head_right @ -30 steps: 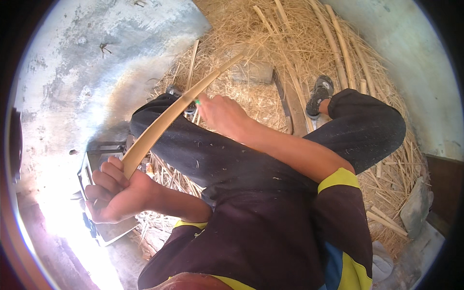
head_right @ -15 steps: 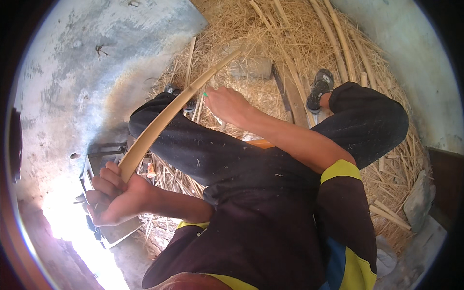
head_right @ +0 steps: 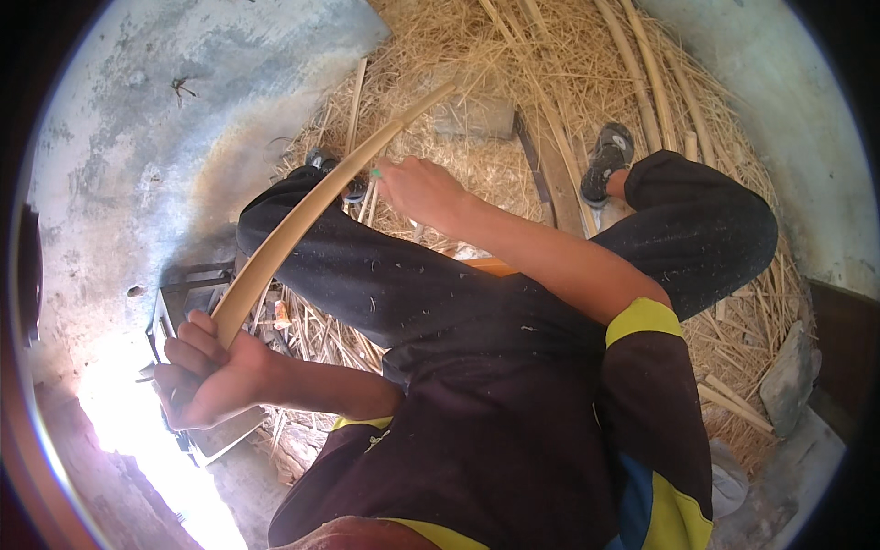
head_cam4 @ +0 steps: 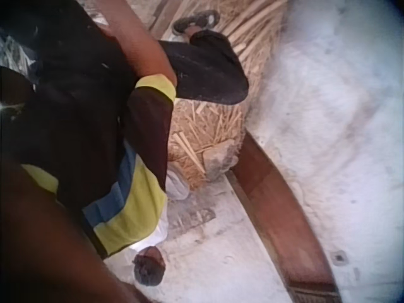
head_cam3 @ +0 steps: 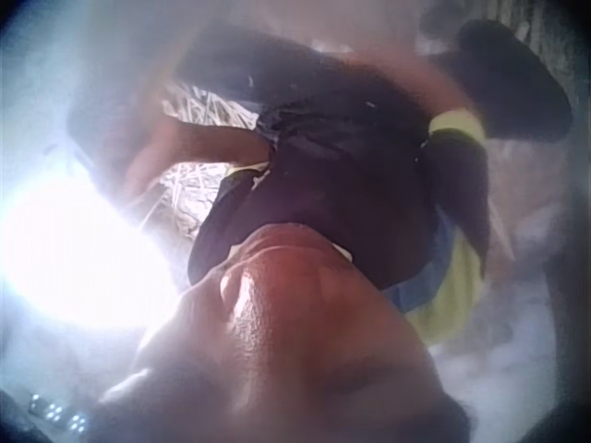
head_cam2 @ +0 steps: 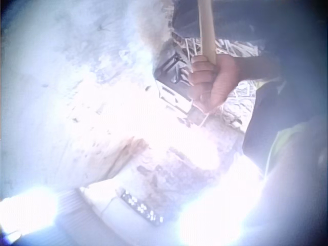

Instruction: The person sits on a straw-covered floor and uses a knife to split a long bamboo strip into thinner pieces. They hold the bamboo with one hand and carefully shave or split it with the other, producing thin slivers that fall onto the floor.

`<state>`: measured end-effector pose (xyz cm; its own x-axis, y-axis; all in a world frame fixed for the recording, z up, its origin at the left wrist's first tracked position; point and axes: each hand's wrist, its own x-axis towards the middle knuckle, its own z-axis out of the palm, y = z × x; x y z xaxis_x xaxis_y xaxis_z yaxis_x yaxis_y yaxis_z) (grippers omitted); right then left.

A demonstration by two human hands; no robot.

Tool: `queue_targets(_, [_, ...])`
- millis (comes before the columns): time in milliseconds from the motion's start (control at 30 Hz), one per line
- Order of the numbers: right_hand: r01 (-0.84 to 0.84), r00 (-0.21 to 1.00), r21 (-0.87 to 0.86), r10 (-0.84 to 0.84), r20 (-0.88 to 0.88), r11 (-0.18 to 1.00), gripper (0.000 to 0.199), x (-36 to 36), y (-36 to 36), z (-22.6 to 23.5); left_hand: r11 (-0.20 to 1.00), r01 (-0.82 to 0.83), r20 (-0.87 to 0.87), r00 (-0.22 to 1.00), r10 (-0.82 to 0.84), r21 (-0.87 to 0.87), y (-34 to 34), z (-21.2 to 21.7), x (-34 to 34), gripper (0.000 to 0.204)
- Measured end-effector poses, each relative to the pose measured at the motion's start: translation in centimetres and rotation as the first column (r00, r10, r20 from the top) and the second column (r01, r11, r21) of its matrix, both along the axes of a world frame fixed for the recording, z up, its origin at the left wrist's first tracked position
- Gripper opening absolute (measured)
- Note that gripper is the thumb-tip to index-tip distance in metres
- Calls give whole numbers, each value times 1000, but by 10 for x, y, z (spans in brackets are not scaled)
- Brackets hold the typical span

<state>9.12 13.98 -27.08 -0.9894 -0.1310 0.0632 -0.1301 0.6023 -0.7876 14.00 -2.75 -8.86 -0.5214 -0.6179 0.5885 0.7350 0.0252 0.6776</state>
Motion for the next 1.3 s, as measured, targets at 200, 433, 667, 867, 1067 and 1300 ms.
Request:
queue_targets(200, [-28, 1000, 32, 29, -11, 999, 26, 6, -14, 7, 998, -33, -10, 999, 33, -49, -4, -2, -2, 35])
queue_targets(433, [-34, 996, 18, 33, 79, 999, 29, -2, -6, 20, 976, 212, -123, 969, -215, -38, -20, -11, 1, 32])
queue_targets(667, [110, 983, 3, -109, 148, 994, 31, -2, 16, 18, 645, 681, -111, 653, -749, -345, -26, -5, -14, 34])
queue_targets(867, [144, 989, -142, -135, 66, 979, 31, 19, 11, 52, 472, 776, -75, 489, -869, -419, -13, 9, -28, 36])
queue_targets(1067, [147, 989, -174, -145, 21, 974, 27, 38, 18, 45, 505, 761, -93, 516, -852, -406, -7, 14, -28, 36])
queue_targets(1300, [210, 975, -49, -213, -61, 976, 25, 35, 14, 36, 605, 576, 17, 732, -681, -550, -12, 9, -14, 34])
